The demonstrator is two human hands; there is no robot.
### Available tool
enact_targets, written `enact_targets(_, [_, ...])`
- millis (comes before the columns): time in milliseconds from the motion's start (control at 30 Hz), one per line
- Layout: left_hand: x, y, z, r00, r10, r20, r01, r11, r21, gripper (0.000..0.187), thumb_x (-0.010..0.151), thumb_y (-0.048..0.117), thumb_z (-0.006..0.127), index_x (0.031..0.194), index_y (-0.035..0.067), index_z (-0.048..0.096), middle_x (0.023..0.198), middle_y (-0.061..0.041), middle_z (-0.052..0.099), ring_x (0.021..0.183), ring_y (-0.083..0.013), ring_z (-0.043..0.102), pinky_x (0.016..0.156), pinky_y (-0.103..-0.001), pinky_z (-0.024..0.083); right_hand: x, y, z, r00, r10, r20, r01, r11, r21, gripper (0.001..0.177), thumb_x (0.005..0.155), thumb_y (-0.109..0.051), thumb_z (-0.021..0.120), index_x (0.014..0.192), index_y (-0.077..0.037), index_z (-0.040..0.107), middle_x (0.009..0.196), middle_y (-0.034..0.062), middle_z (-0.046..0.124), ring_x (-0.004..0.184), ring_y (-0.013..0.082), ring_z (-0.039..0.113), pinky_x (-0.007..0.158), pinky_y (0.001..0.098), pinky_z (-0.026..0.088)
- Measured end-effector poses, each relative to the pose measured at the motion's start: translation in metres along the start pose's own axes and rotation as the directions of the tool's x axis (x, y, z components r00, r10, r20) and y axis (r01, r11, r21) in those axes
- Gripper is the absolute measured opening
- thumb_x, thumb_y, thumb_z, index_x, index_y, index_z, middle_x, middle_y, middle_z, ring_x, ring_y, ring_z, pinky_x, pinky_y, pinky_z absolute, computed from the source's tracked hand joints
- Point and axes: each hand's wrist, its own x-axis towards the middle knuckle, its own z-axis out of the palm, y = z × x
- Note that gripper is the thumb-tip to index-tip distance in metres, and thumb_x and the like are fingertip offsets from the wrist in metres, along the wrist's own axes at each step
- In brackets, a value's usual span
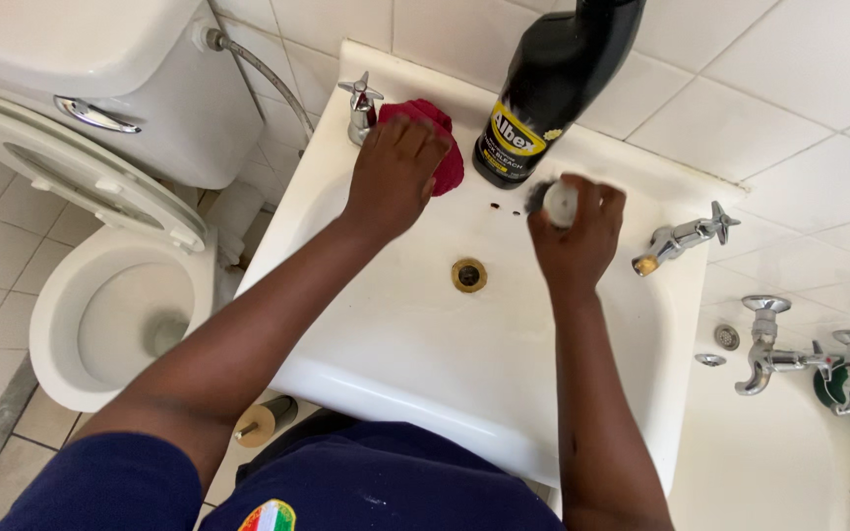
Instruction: The person rinses a cloth in a sink, wipes the toilet seat and tank, and scrubs the toilet bowl using a brush.
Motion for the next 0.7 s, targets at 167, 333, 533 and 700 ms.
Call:
enact_targets(167, [0.031,-0.014,0.047,1.000,0.026,-0.001,-0.025,0.963,0.267,0.071,0.058,0.024,0.080,0.127,0.016,0.067,0.132,-0.023,0.056,0.125,-0.0447,0.049,0.104,-0.059,0.039,0.023,0.016,0.009,0.995,-0.059,0.084,0.065,0.995,-0.075,0.058,0.081,-0.009,0.087,0.133,-0.013,0.063,0.127,0.0136,0.052,0.114,0.0358,0.053,0.093,0.0465,0.050])
enact_targets(333, [0.019,-0.020,0.051,0.971,-0.028,0.236,-0.038,0.961,0.274,0.057,0.075,0.014,0.079,0.130,0.013,0.066,0.130,-0.017,0.054,0.117,-0.0382,0.050,0.101,-0.053,0.040,0.017,0.020,0.009,0.998,-0.037,0.051,0.038,0.999,-0.007,0.060,0.084,-0.002,0.084,0.138,-0.011,0.060,0.141,0.0148,0.048,0.125,0.0367,0.052,0.097,0.0456,0.051])
enact_targets(533, [-0.026,0.025,0.020,0.940,0.137,0.312,-0.122,0.990,-0.066,0.051,0.067,0.018,0.081,0.115,0.007,0.065,0.124,-0.018,0.055,0.110,-0.0358,0.058,0.088,-0.048,0.048,0.010,0.023,0.012,0.995,-0.078,0.057,0.077,0.997,0.017,0.055,0.090,-0.002,0.084,0.139,-0.013,0.062,0.148,0.0127,0.048,0.134,0.0357,0.050,0.108,0.0463,0.047])
enact_targets(700, [-0.067,0.028,0.017,0.651,-0.305,0.695,0.507,0.856,-0.100,0.061,0.076,0.037,0.083,0.126,0.012,0.058,0.126,-0.018,0.053,0.103,-0.0362,0.065,0.086,-0.047,0.056,0.006,0.021,0.009,0.993,-0.102,0.056,0.099,0.994,0.055,0.061,0.090,-0.003,0.084,0.145,-0.010,0.058,0.154,0.0169,0.043,0.140,0.0378,0.044,0.112,0.0476,0.044])
